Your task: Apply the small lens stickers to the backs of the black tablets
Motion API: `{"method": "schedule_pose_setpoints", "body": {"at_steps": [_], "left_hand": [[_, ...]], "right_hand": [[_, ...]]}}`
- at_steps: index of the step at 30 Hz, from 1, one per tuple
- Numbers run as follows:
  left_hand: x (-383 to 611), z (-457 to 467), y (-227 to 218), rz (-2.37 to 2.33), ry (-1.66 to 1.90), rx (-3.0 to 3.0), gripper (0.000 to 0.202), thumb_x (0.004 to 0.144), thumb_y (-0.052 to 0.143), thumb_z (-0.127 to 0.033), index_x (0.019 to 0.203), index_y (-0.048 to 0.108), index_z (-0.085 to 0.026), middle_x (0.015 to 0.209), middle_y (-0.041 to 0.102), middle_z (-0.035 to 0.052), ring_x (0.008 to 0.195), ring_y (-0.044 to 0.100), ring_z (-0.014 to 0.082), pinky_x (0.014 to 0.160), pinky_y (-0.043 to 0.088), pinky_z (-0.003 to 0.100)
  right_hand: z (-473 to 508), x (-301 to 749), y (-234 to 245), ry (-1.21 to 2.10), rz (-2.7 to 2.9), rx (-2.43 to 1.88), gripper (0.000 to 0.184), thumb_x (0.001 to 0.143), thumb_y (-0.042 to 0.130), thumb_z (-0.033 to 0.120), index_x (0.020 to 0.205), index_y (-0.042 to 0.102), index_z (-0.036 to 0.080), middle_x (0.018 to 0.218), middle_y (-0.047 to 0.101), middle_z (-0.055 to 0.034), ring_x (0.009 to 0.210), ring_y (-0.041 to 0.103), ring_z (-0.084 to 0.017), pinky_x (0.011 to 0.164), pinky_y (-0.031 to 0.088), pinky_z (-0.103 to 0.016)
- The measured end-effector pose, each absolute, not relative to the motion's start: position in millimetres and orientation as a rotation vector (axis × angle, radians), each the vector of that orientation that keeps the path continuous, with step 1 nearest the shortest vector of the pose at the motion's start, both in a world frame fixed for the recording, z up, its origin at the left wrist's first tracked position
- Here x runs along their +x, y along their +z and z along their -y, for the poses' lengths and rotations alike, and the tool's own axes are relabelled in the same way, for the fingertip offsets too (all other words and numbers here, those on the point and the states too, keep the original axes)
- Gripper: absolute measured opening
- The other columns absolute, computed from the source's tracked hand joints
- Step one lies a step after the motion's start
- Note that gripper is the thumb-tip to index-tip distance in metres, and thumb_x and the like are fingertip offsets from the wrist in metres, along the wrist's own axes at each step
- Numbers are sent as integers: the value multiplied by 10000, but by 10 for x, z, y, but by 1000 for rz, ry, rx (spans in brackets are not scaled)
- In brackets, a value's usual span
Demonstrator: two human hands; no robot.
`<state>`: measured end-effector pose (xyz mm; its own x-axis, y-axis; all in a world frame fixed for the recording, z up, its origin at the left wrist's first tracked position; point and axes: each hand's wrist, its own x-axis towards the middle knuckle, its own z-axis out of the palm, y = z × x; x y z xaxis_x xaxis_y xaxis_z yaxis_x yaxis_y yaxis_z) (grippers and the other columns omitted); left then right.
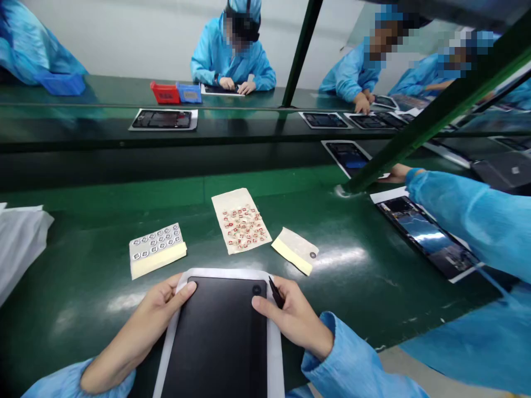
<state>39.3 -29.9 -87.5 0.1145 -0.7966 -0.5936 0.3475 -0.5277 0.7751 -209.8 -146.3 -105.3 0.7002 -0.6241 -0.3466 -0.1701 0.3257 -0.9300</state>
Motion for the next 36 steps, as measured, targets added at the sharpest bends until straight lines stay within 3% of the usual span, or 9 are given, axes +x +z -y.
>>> {"method": "schedule_pose_setpoints", "body": {"at_steps": [4,10,14,22,28,36], "left_hand": [[383,297,-857,467,-1575,1477,550,816,765,-506,1246,687,-172,1080,760,98,835,716,246,743,571,317],[379,303,-854,454,-1560,1509,544,817,770,-498,1256,689,-186,1120,755,96,951,716,267,783,578,313],[380,328,-850,453,-1539,1551,584,806,770,-558,1249,692,-185,1149,749,100,989,710,268,789,576,300],[398,303,-880,424,-1542,1540,595,734,845,-482,1227,697,-181,1089,764,93,940,725,268,768,582,300],[384,292,-866,371,-1535,1554,637,725,856,-461,1269,671,-186,1131,757,86,953,724,257,757,583,287],[395,283,-874,417,-1535,1568,678,793,793,-561,1347,648,-199,1119,764,97,860,737,239,752,590,302]], "right_hand": [[1458,-2098,-1093,-351,-769,-1225,318,803,824,387,967,704,143,899,682,-41,857,606,-165,780,483,-244],[1438,-2069,-1104,-406,-889,-1257,389,763,843,456,827,647,126,747,581,-15,701,484,-116,675,429,-231],[1467,-2038,-1067,-401,-806,-1231,386,769,836,465,863,665,132,821,619,-28,768,530,-130,715,446,-229],[1434,-1951,-1111,-431,-952,-1144,503,806,750,595,725,598,123,695,568,-25,637,466,-100,600,379,-222],[1488,-1983,-1071,-382,-874,-1098,516,756,797,601,793,650,108,798,640,-45,732,553,-117,683,440,-226],[1480,-1999,-1087,-357,-1039,-792,515,662,832,591,722,611,129,622,567,-1,514,475,-80,481,332,-200]]}}
